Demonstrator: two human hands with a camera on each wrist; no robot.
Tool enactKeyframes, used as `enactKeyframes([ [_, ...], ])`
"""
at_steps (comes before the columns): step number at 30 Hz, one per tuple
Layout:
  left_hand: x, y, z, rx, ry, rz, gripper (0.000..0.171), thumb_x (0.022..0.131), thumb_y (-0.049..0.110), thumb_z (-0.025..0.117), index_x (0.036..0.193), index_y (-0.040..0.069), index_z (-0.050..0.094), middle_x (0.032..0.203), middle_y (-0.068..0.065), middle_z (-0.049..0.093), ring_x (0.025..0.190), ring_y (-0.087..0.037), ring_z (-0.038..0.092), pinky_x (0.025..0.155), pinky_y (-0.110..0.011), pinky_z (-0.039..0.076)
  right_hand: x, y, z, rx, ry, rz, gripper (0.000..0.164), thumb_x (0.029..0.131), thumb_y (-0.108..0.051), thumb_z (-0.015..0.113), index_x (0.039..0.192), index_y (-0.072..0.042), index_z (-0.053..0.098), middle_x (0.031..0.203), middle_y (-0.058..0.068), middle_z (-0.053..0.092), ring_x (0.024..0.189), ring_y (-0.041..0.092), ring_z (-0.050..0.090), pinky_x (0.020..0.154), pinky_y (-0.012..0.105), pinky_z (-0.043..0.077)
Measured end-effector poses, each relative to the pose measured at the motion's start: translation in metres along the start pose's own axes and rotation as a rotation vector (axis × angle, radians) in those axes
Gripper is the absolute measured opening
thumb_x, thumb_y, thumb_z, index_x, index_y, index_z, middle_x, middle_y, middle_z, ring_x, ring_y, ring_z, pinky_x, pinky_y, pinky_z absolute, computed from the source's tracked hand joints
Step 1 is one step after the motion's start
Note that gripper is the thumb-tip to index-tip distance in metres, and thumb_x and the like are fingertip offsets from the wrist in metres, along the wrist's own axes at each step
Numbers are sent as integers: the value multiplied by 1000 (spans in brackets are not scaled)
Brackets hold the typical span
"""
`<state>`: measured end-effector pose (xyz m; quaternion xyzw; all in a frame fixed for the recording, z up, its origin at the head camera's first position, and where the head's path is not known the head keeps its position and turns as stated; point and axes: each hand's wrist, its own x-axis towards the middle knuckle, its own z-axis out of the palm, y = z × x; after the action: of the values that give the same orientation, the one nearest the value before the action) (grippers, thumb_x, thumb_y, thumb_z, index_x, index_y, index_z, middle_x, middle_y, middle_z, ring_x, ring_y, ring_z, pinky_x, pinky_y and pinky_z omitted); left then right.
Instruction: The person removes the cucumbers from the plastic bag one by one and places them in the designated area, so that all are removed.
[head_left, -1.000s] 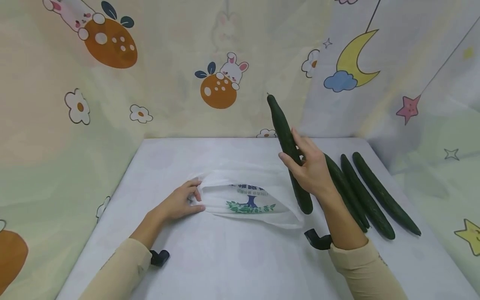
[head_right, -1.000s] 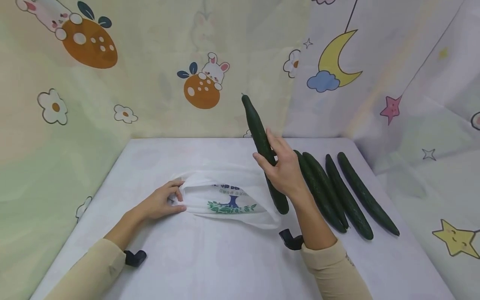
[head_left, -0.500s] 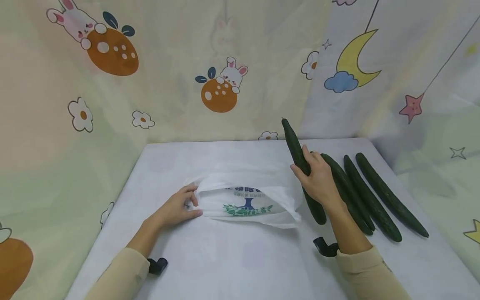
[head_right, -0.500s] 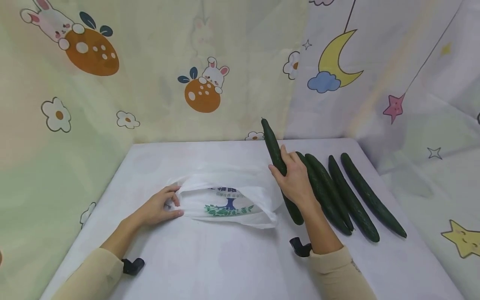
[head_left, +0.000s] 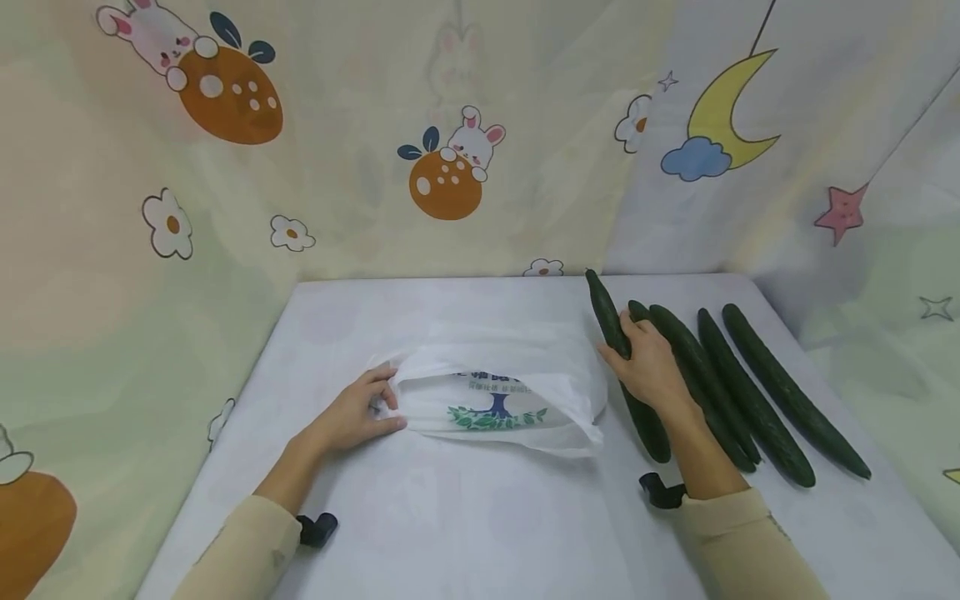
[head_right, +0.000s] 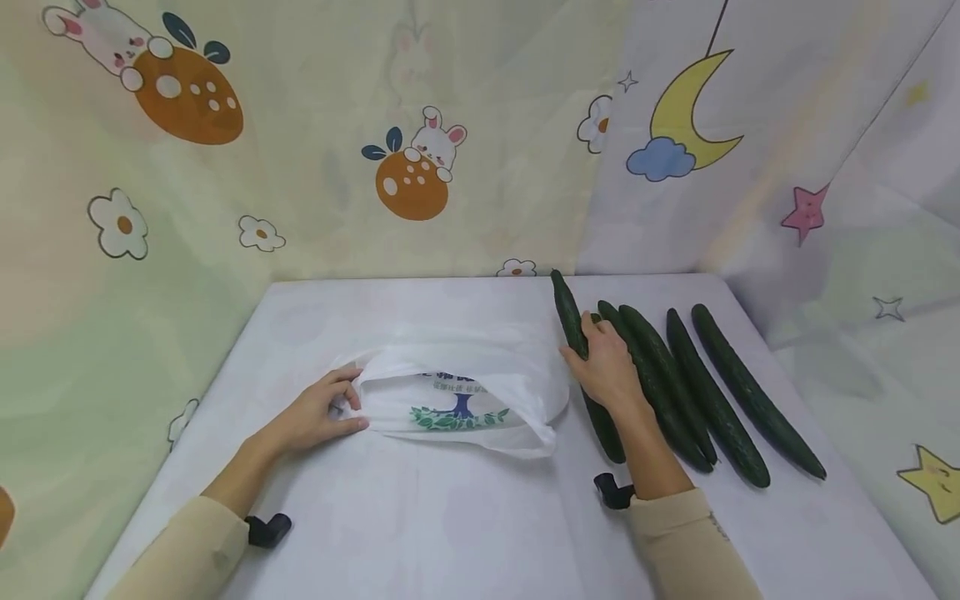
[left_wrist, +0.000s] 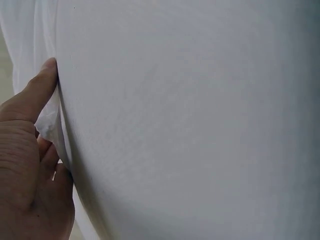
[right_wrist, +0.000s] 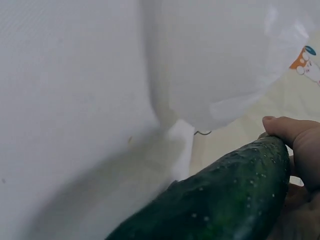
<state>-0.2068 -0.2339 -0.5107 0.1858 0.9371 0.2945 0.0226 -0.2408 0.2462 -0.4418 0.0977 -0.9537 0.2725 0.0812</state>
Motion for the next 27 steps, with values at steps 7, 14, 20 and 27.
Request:
enactKeyframes([
  [7, -2, -2, 1, 5, -4, 2, 30, 81, 32, 89, 87, 22, 61, 157, -15, 46, 148, -43, 37, 118, -57, 34, -1, 13, 12, -90, -87, 55, 74, 100, -25, 66, 151, 16, 31, 145, 42, 42, 129, 58, 48, 101, 65, 46],
  [14, -3, 0, 6, -17, -12, -15, 30, 81, 34, 88, 88, 23, 61, 158, -14, 44, 149, -43, 35, 118, -58, 34, -1, 21, 17, -125, -80, 76, 70, 100, -25, 66, 147, 18, 37, 143, 43, 45, 129, 59, 47, 102, 67, 44],
  [20, -3, 1, 7, -8, -18, -16, 31, 82, 36, 88, 89, 24, 60, 159, -13, 44, 150, -43, 34, 118, -58, 34, -4, 29, 23, -178, -108, 94, 66, 100, -23, 65, 144, 19, 41, 140, 43, 48, 128, 59, 49, 102, 67, 45],
  [27, -4, -1, 6, -6, -25, -19, 30, 83, 37, 87, 89, 24, 60, 159, -13, 43, 150, -43, 35, 117, -58, 35, -5, 31, 26, -177, -106, 108, 62, 98, -21, 66, 140, 20, 45, 137, 44, 49, 127, 59, 49, 102, 68, 44],
])
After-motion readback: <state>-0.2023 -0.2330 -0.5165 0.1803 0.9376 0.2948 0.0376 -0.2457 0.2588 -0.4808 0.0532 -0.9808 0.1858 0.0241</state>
